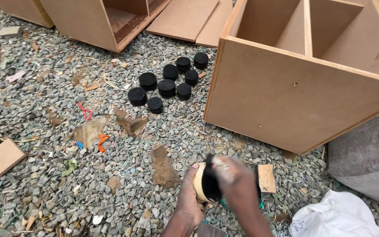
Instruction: The person applies a dark substance from a green container onto small black cylindrical furniture feet using a cloth. They wipe each piece thoroughly, handling them one at a time, and place the finished pieces on the gravel ground next to a wooden cabinet.
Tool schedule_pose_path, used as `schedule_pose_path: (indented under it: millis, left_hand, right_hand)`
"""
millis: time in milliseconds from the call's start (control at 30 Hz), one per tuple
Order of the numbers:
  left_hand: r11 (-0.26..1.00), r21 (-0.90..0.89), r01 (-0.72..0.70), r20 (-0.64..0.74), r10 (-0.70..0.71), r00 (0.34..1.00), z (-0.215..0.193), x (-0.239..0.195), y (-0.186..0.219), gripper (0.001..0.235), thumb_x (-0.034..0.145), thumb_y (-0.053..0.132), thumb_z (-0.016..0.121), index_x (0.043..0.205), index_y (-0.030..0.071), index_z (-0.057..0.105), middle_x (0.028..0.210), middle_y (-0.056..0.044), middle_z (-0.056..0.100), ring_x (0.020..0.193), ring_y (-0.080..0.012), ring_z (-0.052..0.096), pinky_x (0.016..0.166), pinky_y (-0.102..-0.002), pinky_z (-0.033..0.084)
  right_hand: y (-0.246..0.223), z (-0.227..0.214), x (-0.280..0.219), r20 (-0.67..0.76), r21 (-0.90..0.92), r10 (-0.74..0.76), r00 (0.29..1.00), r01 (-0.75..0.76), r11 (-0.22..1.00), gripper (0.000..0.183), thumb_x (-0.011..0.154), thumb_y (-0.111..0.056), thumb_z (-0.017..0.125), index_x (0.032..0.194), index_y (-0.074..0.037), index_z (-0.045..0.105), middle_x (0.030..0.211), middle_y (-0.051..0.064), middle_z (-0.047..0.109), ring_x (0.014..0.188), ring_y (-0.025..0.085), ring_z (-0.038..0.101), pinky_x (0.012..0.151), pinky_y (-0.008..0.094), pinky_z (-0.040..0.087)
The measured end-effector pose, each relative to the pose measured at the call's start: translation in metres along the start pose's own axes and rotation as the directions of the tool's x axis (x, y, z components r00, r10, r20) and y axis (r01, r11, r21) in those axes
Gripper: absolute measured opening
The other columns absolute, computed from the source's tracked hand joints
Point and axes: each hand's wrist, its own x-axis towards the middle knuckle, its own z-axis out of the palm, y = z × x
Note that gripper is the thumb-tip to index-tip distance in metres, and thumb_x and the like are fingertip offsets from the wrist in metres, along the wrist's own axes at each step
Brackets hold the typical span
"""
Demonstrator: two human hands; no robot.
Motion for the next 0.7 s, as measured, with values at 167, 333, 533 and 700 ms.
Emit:
schedule_pose_path:
  millis: [167, 333, 533, 700]
  left_hand:
    - [0.991, -0.035, -0.128, -0.004, 0.128, 0.992, -0.01, 0.001, 0.021, 0.053, 0.089, 0.055, 0.054, 0.112, 0.011, 0.072, 0.093, -0.014, 0.068, 0.08, -0.025, 0.055, 0.065, -0.038, 0.042]
    - [0.997, -0.079, 0.021, 0.003, -0.02, 1.0, 0.003, -0.012, 0.014, 0.054, 0.09, 0.058, 0.056, 0.112, 0.011, 0.069, 0.093, -0.018, 0.07, 0.078, -0.0291, 0.061, 0.052, -0.037, 0.044]
    - [0.978, -0.197, -0.065, -0.02, 0.062, 0.998, -0.01, -0.005, 0.035, 0.06, 0.096, 0.056, 0.049, 0.122, 0.008, 0.072, 0.106, -0.02, 0.068, 0.093, -0.0324, 0.063, 0.073, -0.045, 0.054]
    - [0.977, -0.214, 0.004, -0.13, -0.032, 0.991, -0.001, -0.025, 0.051, 0.058, 0.095, 0.063, 0.047, 0.124, 0.018, 0.069, 0.126, -0.018, 0.067, 0.114, -0.0316, 0.062, 0.087, -0.044, 0.051]
  right_hand:
    - [0.017, 0.018, -0.011, 0.162, -0.161, -0.138, 0.977, 0.164, 0.973, 0.022, 0.083, -0.011, 0.071, 0.104, -0.014, 0.076, 0.098, 0.002, 0.078, 0.084, 0.015, 0.071, 0.078, 0.029, 0.061]
    - [-0.018, -0.003, -0.009, 0.032, -0.062, 0.102, 0.994, -0.1, 0.993, 0.027, 0.089, -0.014, 0.071, 0.115, -0.019, 0.078, 0.098, 0.002, 0.081, 0.063, 0.011, 0.063, 0.049, 0.022, 0.051]
    - [-0.013, 0.017, -0.026, 0.322, -0.2, -0.09, 0.942, 0.161, 0.967, 0.027, 0.088, -0.018, 0.068, 0.114, -0.018, 0.074, 0.114, 0.001, 0.077, 0.104, 0.014, 0.072, 0.094, 0.03, 0.059]
    - [0.012, 0.005, 0.002, 0.14, -0.334, 0.024, 0.99, 0.025, 0.942, 0.035, 0.089, -0.018, 0.068, 0.124, -0.014, 0.07, 0.125, 0.007, 0.073, 0.113, 0.023, 0.07, 0.102, 0.042, 0.056]
